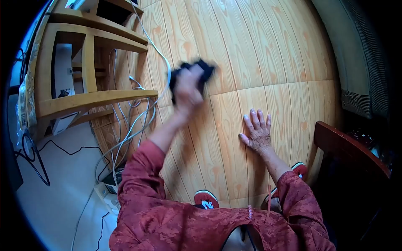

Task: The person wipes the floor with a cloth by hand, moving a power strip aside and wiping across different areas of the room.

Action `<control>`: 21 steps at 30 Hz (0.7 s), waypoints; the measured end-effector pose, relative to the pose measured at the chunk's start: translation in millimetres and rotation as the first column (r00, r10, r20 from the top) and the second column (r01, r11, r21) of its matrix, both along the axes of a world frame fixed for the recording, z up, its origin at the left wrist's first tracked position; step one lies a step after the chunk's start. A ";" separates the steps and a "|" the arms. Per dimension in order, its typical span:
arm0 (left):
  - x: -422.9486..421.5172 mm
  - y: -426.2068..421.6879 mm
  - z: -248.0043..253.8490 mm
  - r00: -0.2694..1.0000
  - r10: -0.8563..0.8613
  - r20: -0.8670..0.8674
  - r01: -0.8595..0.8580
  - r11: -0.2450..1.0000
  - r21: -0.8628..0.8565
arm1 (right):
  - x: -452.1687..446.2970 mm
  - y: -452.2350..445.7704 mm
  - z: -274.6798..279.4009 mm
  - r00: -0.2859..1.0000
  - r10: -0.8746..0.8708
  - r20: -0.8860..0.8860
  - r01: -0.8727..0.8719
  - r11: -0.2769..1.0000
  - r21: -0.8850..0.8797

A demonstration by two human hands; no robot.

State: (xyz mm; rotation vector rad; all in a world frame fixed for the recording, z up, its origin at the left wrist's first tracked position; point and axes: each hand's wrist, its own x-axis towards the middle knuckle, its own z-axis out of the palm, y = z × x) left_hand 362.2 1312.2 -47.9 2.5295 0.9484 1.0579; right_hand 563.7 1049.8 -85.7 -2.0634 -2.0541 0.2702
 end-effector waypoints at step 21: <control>81.2 69.3 45.5 0.968 0.151 0.200 -0.019 0.839 -0.543 | -0.7 1.1 1.7 1.000 -0.020 0.024 0.019 0.999 0.032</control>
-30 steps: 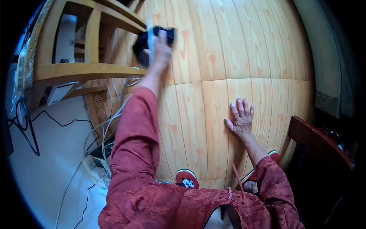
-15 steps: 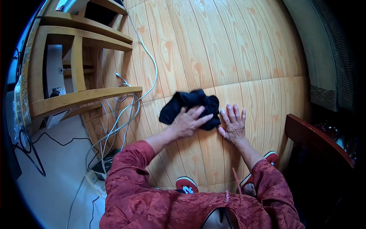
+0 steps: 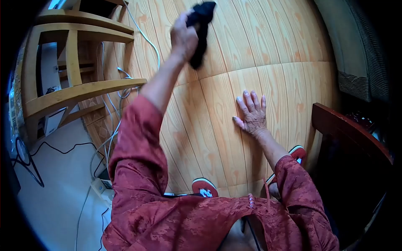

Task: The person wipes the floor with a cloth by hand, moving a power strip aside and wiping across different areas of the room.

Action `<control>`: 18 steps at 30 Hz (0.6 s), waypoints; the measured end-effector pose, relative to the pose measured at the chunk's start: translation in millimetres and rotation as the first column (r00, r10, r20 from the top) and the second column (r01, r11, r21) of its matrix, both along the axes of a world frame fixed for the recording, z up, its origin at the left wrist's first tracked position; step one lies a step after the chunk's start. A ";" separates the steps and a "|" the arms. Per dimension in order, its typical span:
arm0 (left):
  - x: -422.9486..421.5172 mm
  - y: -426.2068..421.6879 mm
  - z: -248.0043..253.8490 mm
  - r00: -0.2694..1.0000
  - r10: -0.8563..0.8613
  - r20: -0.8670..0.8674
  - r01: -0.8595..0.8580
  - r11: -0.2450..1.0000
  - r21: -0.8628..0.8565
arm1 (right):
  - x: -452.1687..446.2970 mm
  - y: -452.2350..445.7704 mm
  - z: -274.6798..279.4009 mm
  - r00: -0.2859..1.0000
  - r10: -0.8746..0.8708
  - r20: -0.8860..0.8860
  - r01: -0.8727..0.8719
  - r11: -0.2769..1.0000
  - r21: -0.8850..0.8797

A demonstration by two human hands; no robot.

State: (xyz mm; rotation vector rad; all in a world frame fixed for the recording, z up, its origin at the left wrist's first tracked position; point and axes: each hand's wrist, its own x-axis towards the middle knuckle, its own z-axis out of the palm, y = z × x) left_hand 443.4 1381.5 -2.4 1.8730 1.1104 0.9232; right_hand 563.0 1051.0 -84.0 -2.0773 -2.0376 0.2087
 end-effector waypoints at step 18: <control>-44.3 -108.5 -70.6 0.902 0.089 -0.423 0.056 0.946 0.318 | -1.3 -5.2 -9.4 1.000 0.027 -0.008 -0.028 0.999 -0.023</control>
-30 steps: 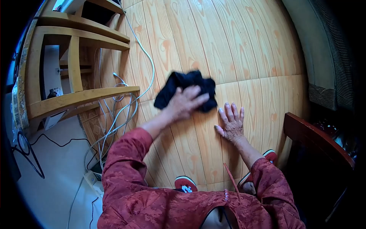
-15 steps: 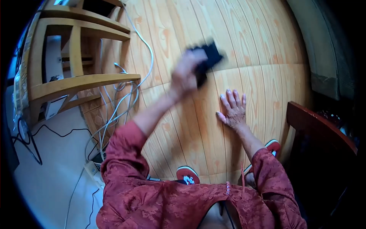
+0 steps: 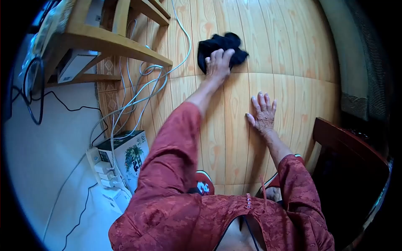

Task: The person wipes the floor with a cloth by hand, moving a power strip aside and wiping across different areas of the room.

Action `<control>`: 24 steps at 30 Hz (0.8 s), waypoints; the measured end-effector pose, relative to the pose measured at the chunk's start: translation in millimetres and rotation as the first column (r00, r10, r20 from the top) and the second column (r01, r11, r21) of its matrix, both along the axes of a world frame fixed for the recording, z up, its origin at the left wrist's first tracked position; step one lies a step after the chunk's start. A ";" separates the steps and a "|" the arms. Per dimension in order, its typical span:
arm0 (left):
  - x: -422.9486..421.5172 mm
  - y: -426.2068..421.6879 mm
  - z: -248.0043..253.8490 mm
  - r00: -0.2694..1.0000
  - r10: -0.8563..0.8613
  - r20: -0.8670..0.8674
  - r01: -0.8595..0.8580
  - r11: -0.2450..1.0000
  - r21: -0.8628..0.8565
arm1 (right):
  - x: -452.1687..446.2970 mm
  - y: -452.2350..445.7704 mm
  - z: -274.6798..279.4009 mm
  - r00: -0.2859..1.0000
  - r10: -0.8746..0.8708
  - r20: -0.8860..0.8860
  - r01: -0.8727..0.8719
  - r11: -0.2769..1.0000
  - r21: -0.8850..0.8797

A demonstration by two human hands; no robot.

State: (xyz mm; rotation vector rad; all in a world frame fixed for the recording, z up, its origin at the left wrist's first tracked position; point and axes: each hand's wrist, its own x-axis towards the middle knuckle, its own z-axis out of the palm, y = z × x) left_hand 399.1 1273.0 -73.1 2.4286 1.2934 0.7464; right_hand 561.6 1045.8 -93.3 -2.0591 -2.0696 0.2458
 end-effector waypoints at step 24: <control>-95.5 -59.6 -27.6 0.924 0.081 -0.375 -0.093 0.996 -0.013 | 41.9 -162.6 86.3 0.974 -0.221 -0.044 0.188 0.903 -0.387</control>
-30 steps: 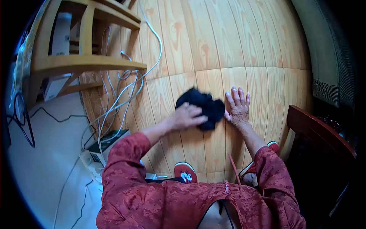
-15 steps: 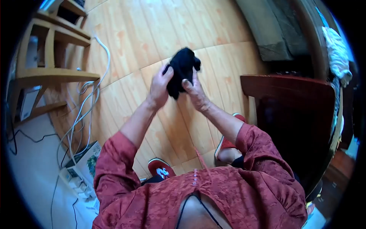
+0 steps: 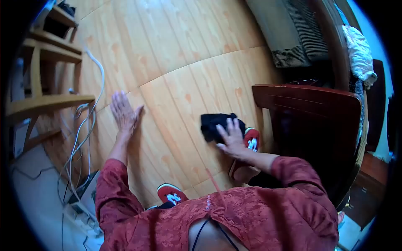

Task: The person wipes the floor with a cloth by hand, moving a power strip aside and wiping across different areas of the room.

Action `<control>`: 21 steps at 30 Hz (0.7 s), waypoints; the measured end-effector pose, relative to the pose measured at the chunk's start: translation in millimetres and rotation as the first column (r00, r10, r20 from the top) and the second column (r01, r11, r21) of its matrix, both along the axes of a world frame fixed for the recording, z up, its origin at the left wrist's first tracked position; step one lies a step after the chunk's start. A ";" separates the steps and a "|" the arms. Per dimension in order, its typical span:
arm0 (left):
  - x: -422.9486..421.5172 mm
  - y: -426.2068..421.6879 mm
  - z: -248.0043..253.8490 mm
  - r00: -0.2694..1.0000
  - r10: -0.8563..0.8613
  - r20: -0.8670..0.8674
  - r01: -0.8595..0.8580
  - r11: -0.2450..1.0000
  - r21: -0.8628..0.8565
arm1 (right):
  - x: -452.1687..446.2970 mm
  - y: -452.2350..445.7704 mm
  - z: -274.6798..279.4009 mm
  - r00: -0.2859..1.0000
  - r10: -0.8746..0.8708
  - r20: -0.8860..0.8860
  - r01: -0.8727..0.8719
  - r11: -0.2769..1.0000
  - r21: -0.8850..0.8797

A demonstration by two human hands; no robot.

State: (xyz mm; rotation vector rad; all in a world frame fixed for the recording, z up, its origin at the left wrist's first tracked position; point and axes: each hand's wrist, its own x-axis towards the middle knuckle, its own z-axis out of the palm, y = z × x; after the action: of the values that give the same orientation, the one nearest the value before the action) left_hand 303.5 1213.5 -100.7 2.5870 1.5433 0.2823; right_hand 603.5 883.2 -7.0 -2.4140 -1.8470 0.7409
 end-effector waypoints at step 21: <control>-2.2 -7.2 -11.4 0.999 -0.012 -0.048 0.014 0.999 0.038 | 49.1 289.1 16.0 0.888 0.309 -0.340 -0.005 0.747 0.665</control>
State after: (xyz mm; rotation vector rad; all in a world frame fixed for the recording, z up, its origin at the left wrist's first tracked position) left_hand 301.3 1206.2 -112.1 2.6509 1.5506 0.2540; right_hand 652.6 1172.4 9.0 -1.5195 -1.7428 0.4635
